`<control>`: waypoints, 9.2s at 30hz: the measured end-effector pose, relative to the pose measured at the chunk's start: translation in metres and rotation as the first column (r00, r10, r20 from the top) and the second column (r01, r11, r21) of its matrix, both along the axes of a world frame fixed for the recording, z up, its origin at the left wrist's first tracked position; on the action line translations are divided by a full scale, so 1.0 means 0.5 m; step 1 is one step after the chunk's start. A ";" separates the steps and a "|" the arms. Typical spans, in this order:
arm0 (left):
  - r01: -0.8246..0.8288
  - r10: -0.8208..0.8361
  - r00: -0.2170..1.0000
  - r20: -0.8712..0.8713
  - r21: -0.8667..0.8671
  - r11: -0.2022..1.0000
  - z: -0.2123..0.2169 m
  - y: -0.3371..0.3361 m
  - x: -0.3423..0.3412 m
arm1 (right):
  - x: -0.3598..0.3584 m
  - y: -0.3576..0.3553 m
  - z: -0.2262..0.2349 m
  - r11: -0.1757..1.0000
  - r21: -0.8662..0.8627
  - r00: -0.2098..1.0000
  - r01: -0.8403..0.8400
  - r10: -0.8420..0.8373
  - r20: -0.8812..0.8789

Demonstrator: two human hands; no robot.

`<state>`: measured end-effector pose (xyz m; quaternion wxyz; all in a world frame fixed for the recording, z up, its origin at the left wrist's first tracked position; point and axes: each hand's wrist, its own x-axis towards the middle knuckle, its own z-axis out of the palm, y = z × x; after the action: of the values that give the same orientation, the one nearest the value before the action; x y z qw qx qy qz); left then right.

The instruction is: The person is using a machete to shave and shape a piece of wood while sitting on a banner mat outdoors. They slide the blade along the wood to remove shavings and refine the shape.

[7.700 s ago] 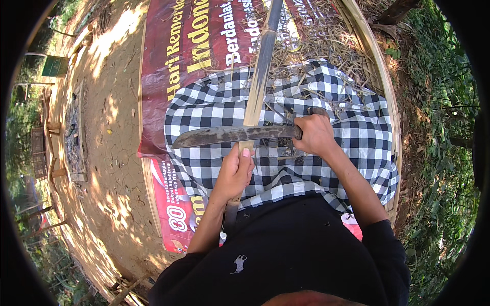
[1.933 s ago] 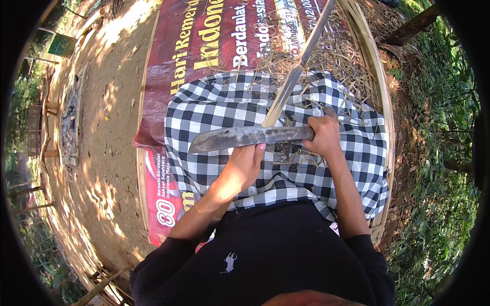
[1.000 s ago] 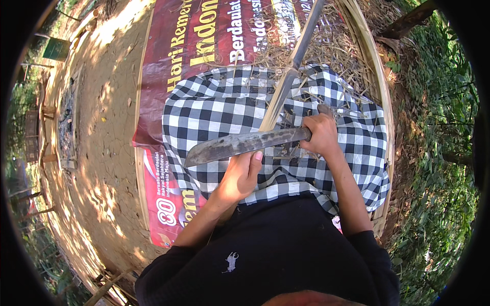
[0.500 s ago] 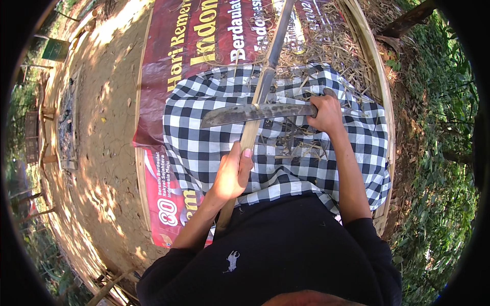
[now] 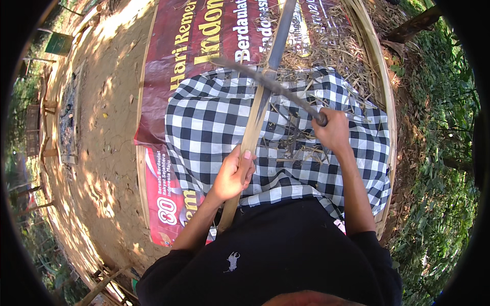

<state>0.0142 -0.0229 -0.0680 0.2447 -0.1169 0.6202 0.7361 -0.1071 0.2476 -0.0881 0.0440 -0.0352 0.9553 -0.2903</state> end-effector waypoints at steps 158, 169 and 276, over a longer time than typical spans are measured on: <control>0.039 -0.042 0.998 0.056 0.065 0.997 0.009 -0.011 0.018 | 0.022 -0.006 -0.071 0.945 0.117 0.931 -0.306 0.323 -0.173; -0.003 -0.030 0.980 0.195 0.166 0.986 -0.014 -0.012 0.075 | -0.100 0.153 -0.066 0.939 -0.051 0.935 0.341 -0.344 -0.081; 0.088 -0.077 0.993 -0.084 0.136 0.987 -0.019 0.059 -0.109 | -0.013 0.053 -0.043 0.916 0.177 0.874 -0.359 0.397 -0.279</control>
<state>-0.0404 0.0065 -0.0773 0.2579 -0.0447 0.5805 0.7711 -0.1138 0.2743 -0.1094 -0.0483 -0.2638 0.9404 -0.2091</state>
